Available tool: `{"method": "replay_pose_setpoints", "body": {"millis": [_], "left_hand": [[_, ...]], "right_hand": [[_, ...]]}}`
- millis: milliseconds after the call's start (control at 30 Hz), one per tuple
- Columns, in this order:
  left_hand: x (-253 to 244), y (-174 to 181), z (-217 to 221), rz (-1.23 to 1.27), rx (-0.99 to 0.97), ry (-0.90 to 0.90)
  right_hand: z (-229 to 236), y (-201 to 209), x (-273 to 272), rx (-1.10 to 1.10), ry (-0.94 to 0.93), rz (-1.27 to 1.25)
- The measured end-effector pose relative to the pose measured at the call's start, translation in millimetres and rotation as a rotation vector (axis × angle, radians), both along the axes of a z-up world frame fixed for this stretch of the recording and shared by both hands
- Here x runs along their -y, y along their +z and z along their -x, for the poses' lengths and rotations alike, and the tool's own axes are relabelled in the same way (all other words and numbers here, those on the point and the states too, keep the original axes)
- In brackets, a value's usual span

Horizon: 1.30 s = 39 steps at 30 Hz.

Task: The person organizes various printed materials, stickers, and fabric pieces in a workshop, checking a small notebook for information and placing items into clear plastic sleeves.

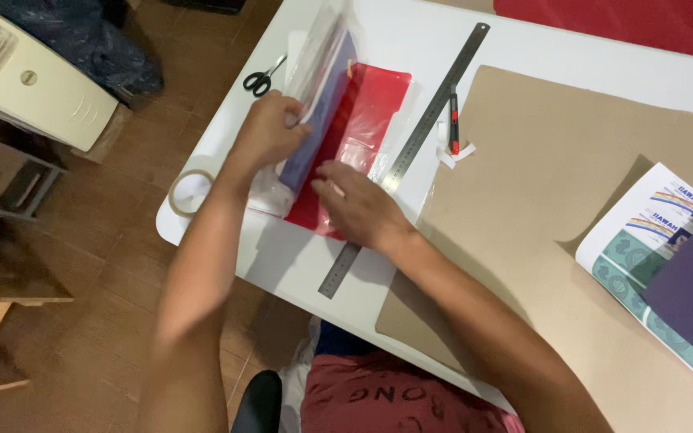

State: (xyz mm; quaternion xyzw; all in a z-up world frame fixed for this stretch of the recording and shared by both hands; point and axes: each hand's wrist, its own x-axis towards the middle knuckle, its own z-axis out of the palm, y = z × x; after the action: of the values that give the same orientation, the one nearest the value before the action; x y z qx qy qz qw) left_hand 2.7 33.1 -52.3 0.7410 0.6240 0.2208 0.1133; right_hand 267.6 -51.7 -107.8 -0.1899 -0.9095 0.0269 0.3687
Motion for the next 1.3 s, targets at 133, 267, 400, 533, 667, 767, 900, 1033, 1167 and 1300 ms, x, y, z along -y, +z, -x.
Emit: {"method": "replay_pose_setpoints", "body": {"millis": [133, 267, 400, 533, 667, 767, 900, 1033, 1167, 1300], "left_hand": [[8.2, 27.4, 16.9, -0.028, 0.073, 0.003], [16.2, 58.2, 21.2, 0.099, 0.107, 0.158], [19.1, 79.7, 27.3, 0.235, 0.131, 0.270], [8.3, 63.7, 53.8, 0.147, 0.127, 0.205], [15.6, 72.1, 61.3, 0.148, 0.238, 0.208], [20.5, 79.9, 63.8, 0.193, 0.369, 0.240], [8.8, 58.5, 81.6, 0.224, 0.564, 0.262], [23.2, 70.4, 56.5, 0.252, 0.448, 0.320], [20.3, 46.1, 25.8, 0.151, 0.263, 0.132], [16.9, -15.2, -20.8, -0.061, 0.049, -0.072]], "right_hand": [[-23.1, -30.7, -14.6, 0.160, -0.306, 0.290], [-29.4, -42.8, -29.3, 0.266, -0.427, 0.453], [-25.2, -51.6, -40.6, 0.108, -0.367, 0.475], [-16.6, -58.0, -45.9, 0.159, -0.362, 0.353], [-18.2, -48.1, -38.5, 0.130, -0.345, 0.423], [-24.4, -29.9, -30.4, 0.077, -0.239, 0.385], [-29.2, -28.3, -22.0, 0.191, -0.220, 0.333], [-35.1, -28.1, -19.8, 0.185, -0.210, 0.260], [-38.5, -38.7, -20.0, 0.233, -0.248, 0.275], [-43.1, -33.0, -13.5, 0.381, -0.280, 0.374]]}}
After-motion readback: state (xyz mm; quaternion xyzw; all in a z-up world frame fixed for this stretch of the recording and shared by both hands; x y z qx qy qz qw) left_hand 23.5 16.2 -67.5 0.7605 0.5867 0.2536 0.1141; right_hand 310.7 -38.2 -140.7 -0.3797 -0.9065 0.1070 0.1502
